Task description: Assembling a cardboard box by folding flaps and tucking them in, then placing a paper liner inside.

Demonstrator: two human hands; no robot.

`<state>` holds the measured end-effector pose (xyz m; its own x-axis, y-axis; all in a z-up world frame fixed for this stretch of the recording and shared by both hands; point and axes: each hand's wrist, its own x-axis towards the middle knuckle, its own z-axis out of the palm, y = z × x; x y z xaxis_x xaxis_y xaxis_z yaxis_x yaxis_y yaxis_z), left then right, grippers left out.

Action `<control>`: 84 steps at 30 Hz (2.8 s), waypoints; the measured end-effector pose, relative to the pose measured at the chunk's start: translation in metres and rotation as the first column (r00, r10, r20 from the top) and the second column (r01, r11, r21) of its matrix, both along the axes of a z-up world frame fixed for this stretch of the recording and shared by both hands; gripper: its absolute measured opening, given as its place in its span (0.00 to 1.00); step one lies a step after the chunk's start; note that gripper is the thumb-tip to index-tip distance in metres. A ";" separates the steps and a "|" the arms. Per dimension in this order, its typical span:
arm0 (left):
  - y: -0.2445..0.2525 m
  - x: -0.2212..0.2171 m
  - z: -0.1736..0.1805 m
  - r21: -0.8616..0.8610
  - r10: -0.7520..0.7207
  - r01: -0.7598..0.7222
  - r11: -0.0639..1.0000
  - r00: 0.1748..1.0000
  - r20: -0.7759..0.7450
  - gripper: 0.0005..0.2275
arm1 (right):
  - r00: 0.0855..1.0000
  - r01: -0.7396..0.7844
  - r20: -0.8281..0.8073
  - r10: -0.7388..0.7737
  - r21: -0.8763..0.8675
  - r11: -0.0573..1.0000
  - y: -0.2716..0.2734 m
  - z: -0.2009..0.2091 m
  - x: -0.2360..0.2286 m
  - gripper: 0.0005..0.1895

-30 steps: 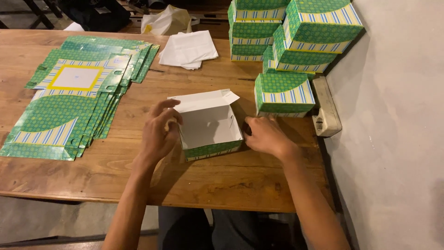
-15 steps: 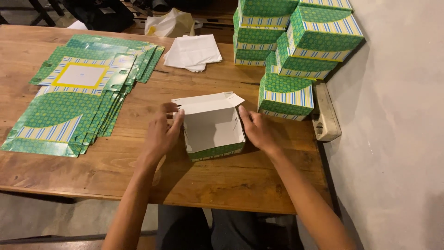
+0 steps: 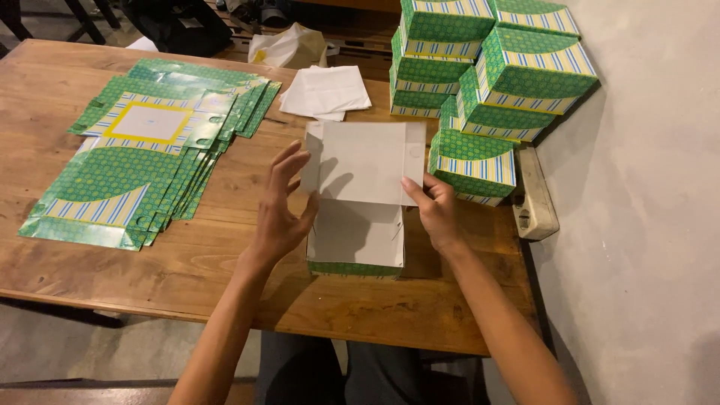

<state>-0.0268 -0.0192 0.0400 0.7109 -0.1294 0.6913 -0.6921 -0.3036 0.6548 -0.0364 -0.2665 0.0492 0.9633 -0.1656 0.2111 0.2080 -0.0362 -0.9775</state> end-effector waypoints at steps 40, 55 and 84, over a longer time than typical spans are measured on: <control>-0.120 -0.016 0.042 -0.365 -0.232 0.150 0.919 0.953 -0.193 0.04 | 0.890 0.241 0.431 -0.148 -0.168 0.956 -0.023 -0.023 0.008 0.08; -0.079 0.002 0.053 -0.246 -0.067 0.097 0.964 0.989 0.128 0.02 | 0.819 0.232 0.569 -0.072 -0.213 0.949 -0.007 0.003 -0.007 0.08; -0.092 0.004 0.022 -0.204 -0.093 0.109 0.973 0.992 0.084 0.04 | 0.828 0.148 0.556 -0.069 -0.099 0.984 -0.013 0.006 -0.010 0.04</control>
